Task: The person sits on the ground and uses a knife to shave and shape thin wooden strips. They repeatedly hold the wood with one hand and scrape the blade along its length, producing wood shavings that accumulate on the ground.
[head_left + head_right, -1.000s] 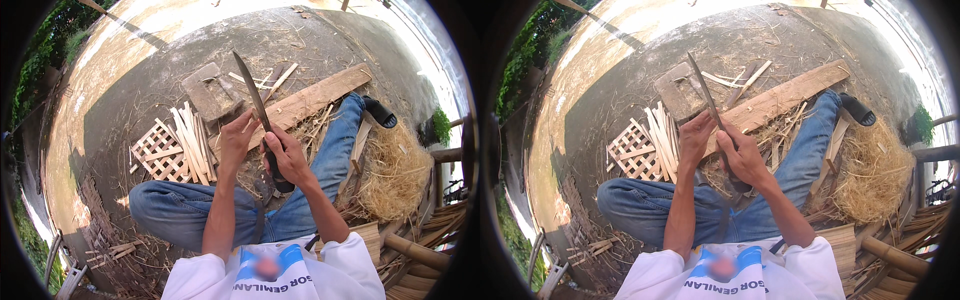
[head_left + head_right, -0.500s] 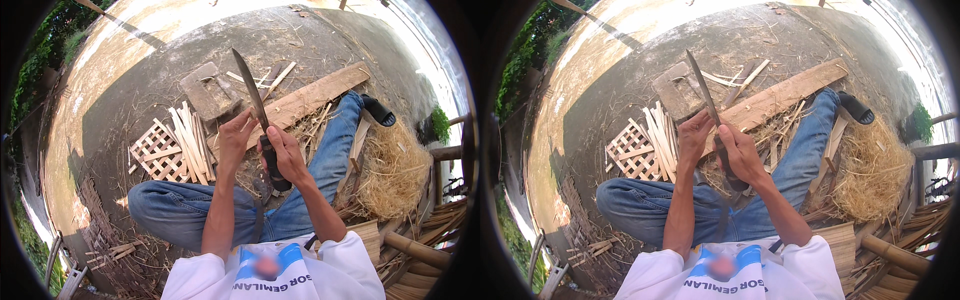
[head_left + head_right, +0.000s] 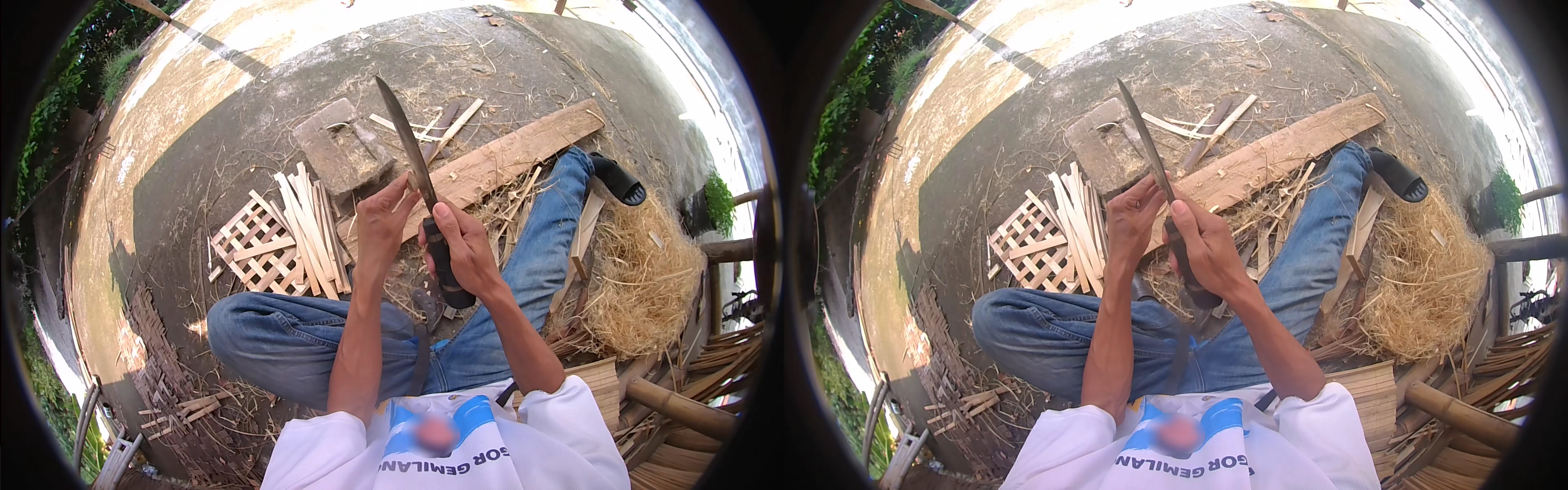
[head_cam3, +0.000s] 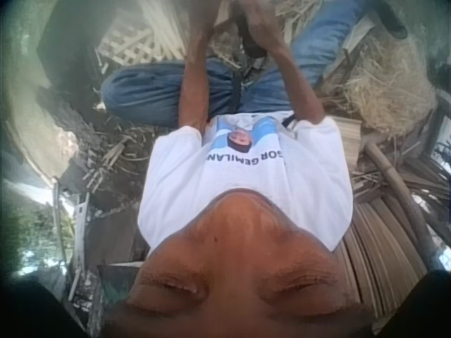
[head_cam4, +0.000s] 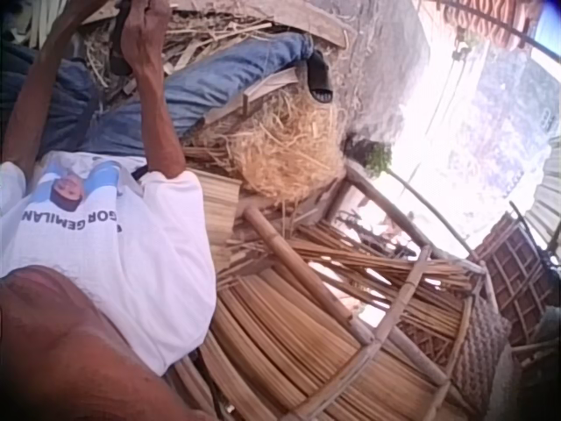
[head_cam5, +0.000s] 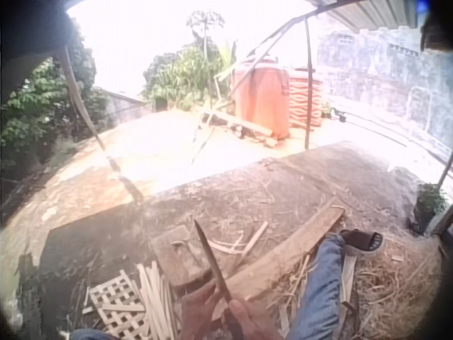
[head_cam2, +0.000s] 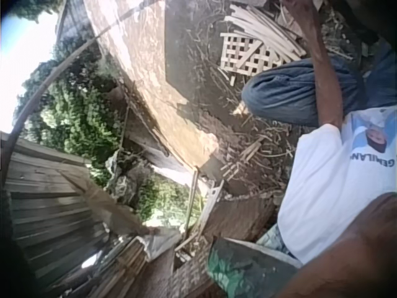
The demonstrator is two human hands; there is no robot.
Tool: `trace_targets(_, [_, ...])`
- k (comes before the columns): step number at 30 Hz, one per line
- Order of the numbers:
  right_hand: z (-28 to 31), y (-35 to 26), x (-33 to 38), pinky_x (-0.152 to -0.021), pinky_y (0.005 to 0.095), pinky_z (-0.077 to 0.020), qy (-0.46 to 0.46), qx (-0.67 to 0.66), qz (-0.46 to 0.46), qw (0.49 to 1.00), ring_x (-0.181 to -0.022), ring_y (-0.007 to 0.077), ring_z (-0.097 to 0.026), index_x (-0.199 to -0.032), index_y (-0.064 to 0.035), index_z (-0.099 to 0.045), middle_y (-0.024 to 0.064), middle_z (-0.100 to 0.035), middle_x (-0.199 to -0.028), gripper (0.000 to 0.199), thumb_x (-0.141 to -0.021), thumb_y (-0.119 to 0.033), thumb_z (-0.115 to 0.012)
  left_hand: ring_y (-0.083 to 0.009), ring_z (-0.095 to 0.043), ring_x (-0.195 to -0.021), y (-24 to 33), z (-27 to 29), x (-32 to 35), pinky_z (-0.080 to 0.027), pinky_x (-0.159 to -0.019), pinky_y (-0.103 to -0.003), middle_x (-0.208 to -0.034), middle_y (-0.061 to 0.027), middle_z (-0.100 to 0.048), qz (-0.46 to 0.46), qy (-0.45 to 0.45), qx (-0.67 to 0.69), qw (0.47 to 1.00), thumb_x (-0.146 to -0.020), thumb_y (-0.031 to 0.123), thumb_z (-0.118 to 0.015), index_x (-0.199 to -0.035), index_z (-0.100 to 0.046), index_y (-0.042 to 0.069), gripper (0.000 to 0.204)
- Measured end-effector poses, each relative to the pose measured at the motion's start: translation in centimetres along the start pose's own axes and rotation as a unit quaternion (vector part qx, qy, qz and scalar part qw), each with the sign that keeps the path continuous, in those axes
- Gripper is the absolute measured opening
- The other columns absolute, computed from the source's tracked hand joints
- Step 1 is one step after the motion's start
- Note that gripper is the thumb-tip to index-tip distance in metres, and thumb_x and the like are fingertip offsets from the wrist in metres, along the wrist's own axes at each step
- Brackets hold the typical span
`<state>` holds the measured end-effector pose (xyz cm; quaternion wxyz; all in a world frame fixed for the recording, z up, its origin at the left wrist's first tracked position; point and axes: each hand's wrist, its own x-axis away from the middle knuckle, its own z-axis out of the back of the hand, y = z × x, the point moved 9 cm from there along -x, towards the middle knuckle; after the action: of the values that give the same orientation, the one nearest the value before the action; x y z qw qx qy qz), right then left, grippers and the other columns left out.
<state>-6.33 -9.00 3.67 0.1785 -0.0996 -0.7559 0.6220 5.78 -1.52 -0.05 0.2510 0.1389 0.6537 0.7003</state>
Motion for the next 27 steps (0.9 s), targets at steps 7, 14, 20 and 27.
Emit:
trace_targets(7, [-0.4, -2.1, 0.7, -0.052, 0.0285, -0.0482, 0.004, 0.095, 0.001, 0.995, -0.052, 0.0099, -0.053, -0.158, -0.0116, -0.038, 0.0014, -0.051, -0.07, 0.05, -0.112, -0.032, -0.037, -0.0189, -0.075, -0.089, 1.4, 0.0, 0.3, -0.054, -0.078, -0.032, -0.103, -0.0204, -0.076, -0.02, -0.011, -0.09, 0.996, -0.09, 0.013, -0.074, -0.127, -0.068, 0.0, 0.04])
trace_targets(14, [0.0, -2.7, 1.2, -0.054, 0.0318, -0.0479, 0.005, 0.146, -0.022, 0.989, -0.05, 0.0107, -0.053, -0.158, -0.0107, -0.037, 0.0012, -0.045, -0.06, 0.051, -0.112, -0.032, -0.036, -0.0243, -0.076, -0.091, 1.1, -0.5, 0.4, -0.055, -0.077, -0.034, -0.102, -0.0199, -0.075, -0.052, -0.009, -0.084, 0.995, -0.091, 0.012, -0.073, -0.128, -0.069, 0.004, 0.038])
trace_targets(20, [0.9, -3.2, 1.0, -0.056, 0.0335, -0.0486, 0.016, 0.183, -0.022, 0.983, -0.05, 0.0129, -0.055, -0.157, -0.0105, -0.039, 0.0021, -0.045, -0.059, 0.051, -0.112, -0.034, -0.034, -0.0215, -0.076, -0.092, 1.9, -1.3, 0.4, -0.055, -0.078, -0.034, -0.103, -0.0178, -0.076, -0.021, -0.03, -0.077, 0.996, -0.092, 0.011, -0.072, -0.128, -0.069, 0.005, 0.037])
trace_targets(27, [0.6, -3.3, 1.0, -0.057, 0.034, -0.0491, 0.008, 0.182, -0.028, 0.983, -0.05, 0.0133, -0.055, -0.157, -0.0092, -0.04, 0.0037, -0.046, -0.06, 0.052, -0.111, -0.035, -0.034, -0.0231, -0.075, -0.1, 1.8, -1.1, 0.2, -0.055, -0.082, -0.035, -0.112, -0.0196, -0.074, -0.019, -0.045, -0.079, 0.996, -0.091, 0.015, -0.073, -0.132, -0.066, 0.005, 0.042])
